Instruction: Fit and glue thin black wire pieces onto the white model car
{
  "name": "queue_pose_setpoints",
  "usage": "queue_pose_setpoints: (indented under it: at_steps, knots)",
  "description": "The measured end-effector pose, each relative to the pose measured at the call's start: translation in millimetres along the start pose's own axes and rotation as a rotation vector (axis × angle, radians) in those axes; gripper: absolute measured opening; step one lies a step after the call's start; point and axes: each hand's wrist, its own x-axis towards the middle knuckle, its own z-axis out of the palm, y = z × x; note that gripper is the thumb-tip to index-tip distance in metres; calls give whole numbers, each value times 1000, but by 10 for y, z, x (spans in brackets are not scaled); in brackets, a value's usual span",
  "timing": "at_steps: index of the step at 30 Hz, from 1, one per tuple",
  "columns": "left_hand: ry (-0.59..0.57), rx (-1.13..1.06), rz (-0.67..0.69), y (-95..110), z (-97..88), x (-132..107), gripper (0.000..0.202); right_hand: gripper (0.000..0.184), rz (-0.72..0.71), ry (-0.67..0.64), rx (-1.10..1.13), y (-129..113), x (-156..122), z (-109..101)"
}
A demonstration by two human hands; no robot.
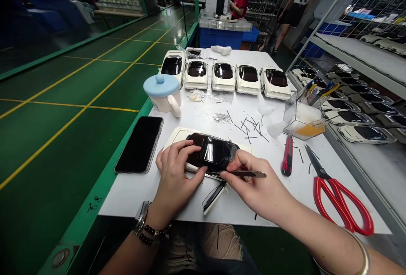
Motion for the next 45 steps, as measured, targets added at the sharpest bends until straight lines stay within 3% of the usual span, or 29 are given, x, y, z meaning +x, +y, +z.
queue_pose_setpoints:
  at_steps: [45]
  knots:
    - [17, 123, 51, 5, 12, -20, 32, 20, -103, 94, -72, 25, -62, 117]
